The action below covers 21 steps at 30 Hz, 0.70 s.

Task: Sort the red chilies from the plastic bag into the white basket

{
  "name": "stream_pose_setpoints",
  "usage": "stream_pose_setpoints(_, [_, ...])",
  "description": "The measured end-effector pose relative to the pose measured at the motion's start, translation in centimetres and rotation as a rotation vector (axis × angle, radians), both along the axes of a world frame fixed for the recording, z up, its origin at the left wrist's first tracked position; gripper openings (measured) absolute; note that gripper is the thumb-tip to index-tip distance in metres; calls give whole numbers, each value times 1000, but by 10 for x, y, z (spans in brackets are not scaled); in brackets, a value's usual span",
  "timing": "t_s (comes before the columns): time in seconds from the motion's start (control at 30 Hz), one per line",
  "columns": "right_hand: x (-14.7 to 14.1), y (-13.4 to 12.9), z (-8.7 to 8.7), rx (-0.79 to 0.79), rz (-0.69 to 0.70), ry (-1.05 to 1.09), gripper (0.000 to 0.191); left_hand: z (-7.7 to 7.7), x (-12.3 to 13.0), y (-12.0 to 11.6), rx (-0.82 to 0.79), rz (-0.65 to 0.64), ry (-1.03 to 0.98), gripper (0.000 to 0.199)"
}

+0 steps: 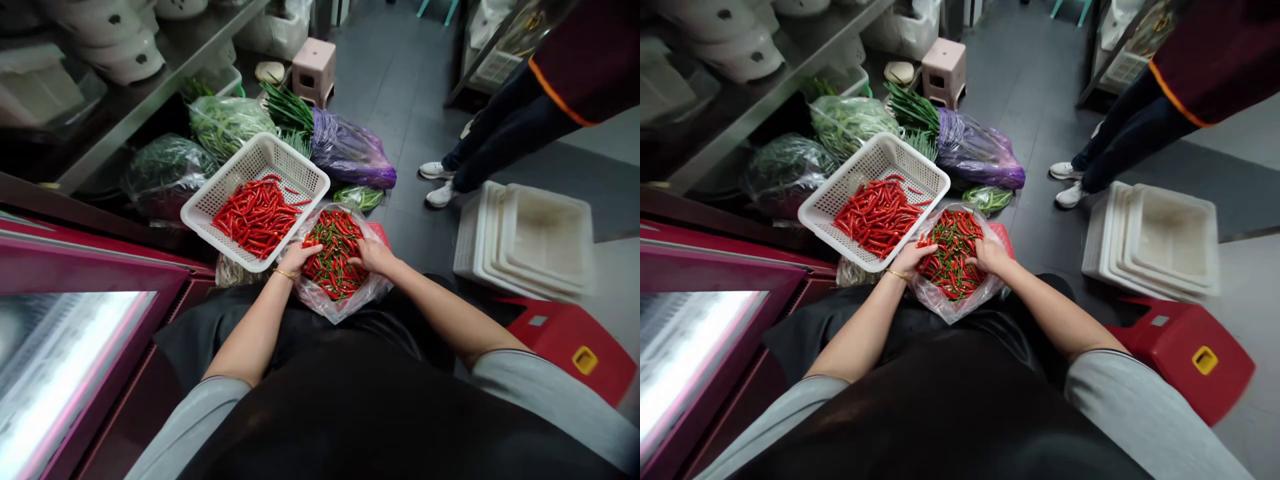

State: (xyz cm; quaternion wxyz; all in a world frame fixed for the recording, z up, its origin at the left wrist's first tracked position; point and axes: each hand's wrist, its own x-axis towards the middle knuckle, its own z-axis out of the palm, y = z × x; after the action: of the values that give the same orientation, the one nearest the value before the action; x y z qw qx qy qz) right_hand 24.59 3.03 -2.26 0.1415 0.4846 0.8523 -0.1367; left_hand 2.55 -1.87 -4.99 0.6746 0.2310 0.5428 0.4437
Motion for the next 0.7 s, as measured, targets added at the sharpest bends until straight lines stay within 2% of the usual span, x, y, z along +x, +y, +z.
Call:
stream_pose_setpoints(0.07, [9,-4,-6,-4,-28,-145,74,4,-6,0,-2,3,-52,31])
stream_pose_setpoints(0.1, [8,-7,-8,5,-23,-170,75,6,-8,0,-2,-13,-62,29])
stream_pose_setpoints(0.17, [-3,-16,-12,24,5,-134,66,9,-9,-1,-9,-78,-78,25])
stream_pose_setpoints(0.23, [-19,-24,-14,9,22,-42,58,12,-11,-2,-27,-136,-109,23])
stream_pose_setpoints(0.33, [-34,-26,-11,-99,-18,151,64,14,-16,-2,-42,-141,-138,21])
stream_pose_setpoints(0.4, [-29,-18,-4,-226,-74,316,62,15,-20,-3,-41,-131,-160,29])
stream_pose_setpoints(0.5, [-5,4,10,-346,-219,467,40,16,-23,-5,-5,-130,-217,42])
stream_pose_setpoints(0.6, [15,21,21,-206,-289,405,25,17,-22,-5,37,-106,-250,39])
stream_pose_setpoints(0.7, [6,17,21,-88,-178,274,21,19,-21,-4,25,-93,-241,40])
